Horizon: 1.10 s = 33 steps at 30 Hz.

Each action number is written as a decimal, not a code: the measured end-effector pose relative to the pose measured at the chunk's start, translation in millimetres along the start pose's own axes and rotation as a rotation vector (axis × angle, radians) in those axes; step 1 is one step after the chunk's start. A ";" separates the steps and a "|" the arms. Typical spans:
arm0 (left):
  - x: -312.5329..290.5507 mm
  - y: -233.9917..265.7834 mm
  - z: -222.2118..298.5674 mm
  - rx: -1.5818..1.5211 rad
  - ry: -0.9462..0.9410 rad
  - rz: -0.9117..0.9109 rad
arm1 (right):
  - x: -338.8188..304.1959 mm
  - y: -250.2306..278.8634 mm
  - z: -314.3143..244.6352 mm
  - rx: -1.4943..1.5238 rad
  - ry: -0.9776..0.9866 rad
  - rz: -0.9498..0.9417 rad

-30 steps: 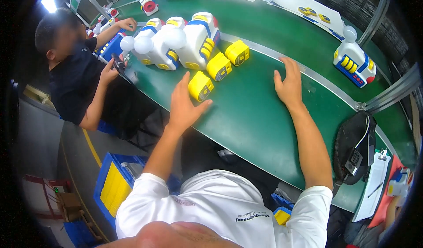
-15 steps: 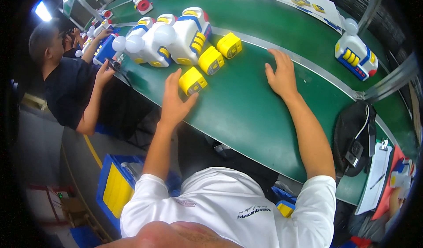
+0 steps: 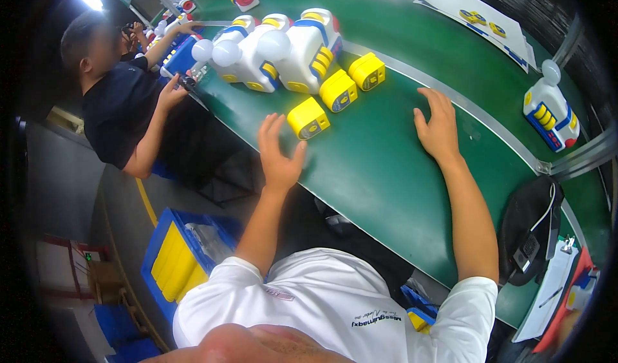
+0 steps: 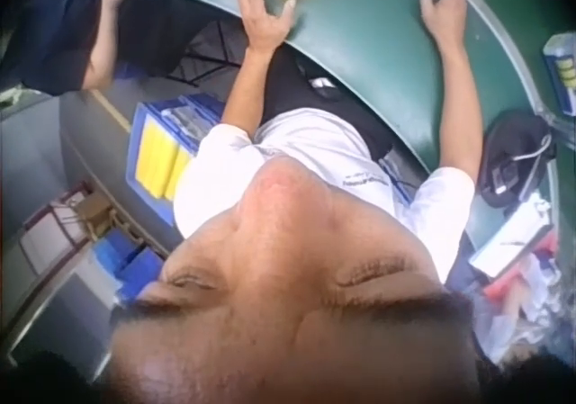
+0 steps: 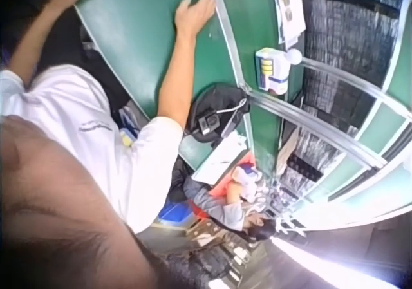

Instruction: Assembling components of a toy-like light fixture on an assembly line.

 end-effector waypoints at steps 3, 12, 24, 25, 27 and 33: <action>-0.3 -1.6 -6.5 -0.025 0.055 -0.006 | -0.7 -1.1 2.1 -0.012 -0.009 -0.017; 0.2 -1.6 -7.8 -0.023 0.076 -0.025 | 1.2 -3.5 3.3 -0.017 -0.024 -0.039; -0.5 -2.9 -9.1 -0.029 0.107 -0.031 | 0.9 -1.3 0.8 -0.012 -0.012 -0.033; -0.7 -1.5 -9.1 -0.027 0.108 -0.026 | 1.1 -0.6 -0.9 -0.016 -0.001 -0.027; -0.8 -3.1 -10.4 -0.026 0.114 -0.028 | 1.6 -2.1 0.4 -0.011 -0.006 -0.033; -0.2 -2.9 -10.5 -0.023 0.131 -0.040 | 2.2 -1.4 0.8 -0.003 -0.016 -0.039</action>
Point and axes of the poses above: each hand's wrist, its own x-axis towards the middle knuckle, its own y-axis out of the back of the hand, z = x × y, the point moved 10 cm from there along x, towards the middle knuckle, and after that the axes turned 3 degrees about -x, right-handed, at the moved point
